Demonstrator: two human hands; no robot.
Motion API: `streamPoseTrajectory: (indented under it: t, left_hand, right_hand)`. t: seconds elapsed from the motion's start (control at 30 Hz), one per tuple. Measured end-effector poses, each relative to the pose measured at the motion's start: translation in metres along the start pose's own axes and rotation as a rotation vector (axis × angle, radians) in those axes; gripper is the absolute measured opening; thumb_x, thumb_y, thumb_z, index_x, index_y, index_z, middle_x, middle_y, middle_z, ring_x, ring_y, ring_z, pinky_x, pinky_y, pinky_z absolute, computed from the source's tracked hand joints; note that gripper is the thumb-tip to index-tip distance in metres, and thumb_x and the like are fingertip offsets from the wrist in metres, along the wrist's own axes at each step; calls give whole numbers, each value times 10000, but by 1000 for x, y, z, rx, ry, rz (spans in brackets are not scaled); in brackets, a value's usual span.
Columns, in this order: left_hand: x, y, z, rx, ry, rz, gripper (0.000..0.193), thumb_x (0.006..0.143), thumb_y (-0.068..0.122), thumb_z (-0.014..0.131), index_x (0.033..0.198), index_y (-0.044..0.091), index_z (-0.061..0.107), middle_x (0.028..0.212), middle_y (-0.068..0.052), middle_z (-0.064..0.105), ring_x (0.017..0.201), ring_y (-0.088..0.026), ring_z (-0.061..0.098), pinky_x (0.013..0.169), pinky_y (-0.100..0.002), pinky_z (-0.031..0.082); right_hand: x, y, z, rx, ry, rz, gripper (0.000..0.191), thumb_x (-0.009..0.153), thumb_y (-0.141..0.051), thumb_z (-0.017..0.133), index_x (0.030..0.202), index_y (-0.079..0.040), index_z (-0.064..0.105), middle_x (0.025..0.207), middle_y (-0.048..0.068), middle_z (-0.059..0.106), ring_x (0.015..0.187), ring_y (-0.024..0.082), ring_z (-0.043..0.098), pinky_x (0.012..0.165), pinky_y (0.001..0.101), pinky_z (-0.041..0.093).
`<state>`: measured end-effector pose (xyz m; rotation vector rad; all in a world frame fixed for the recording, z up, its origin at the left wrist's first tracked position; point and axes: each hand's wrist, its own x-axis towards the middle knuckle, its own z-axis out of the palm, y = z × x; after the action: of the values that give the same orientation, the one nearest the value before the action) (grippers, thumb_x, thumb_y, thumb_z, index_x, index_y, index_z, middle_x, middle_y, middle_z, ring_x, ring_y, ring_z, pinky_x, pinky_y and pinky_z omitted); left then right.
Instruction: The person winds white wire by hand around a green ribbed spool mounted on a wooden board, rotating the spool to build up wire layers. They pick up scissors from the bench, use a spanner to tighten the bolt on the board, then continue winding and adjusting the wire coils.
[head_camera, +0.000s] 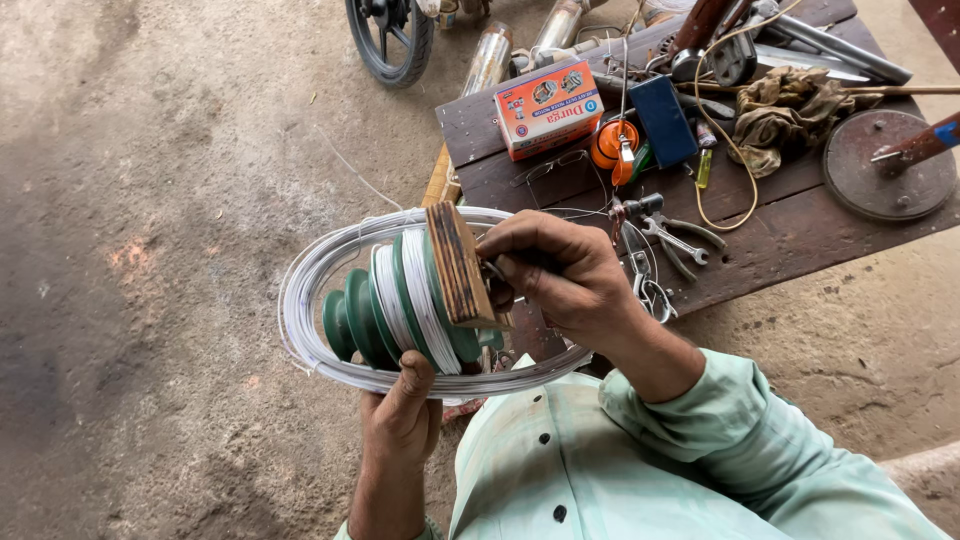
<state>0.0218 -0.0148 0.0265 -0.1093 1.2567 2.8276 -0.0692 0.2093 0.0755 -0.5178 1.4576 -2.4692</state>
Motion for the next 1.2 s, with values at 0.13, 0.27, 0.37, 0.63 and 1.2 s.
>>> streamPoseTrajectory:
  t: [0.13,0.27,0.37,0.63,1.2]
  left_hand:
    - [0,1,3,-3,-5,10,526,1009,151,699,1455,15,456,1250,-161,666,1086,-284,698,888,-472,624]
    - [1,2,4,1,29,-19,558,996,186,688,1466,9,444,1263,-172,655,1081,-295,704,867,-477,634]
    - [2,0,-1,-82,-72,12,584,1034,173,705,1520,-16,443,1264,-215,654,1027,-337,710,808,-480,617]
    - [-8,-2,-11,-13,49,14,597,1064,313,696,1443,-77,450,1255,-240,648,1010,-408,687,818,-550,603]
    - [-8,-1,-1,89,123,54,626,1091,346,682,1513,-48,440,1324,-180,613,1104,-353,676,858,-553,594]
  right_hand:
    - [3,-9,-1,-218,-81,-128,269,993,47,671,1262,32,672,1243,95,649,1113,133,691,971,283,599]
    - [9,-17,5,-561,-41,-293,309,928,36,767,1221,-37,702,1176,78,691,1048,135,704,882,264,618]
    - [1,-27,-11,-817,-5,-367,314,911,7,767,1214,-31,693,1114,81,709,985,133,711,832,264,603]
    - [-96,22,-215,-852,796,16,130,1000,-90,726,1088,4,747,909,82,726,732,112,644,652,261,532]
    - [-181,140,-277,-1393,546,357,274,872,-110,777,1141,-151,750,975,117,700,897,357,673,799,435,549]
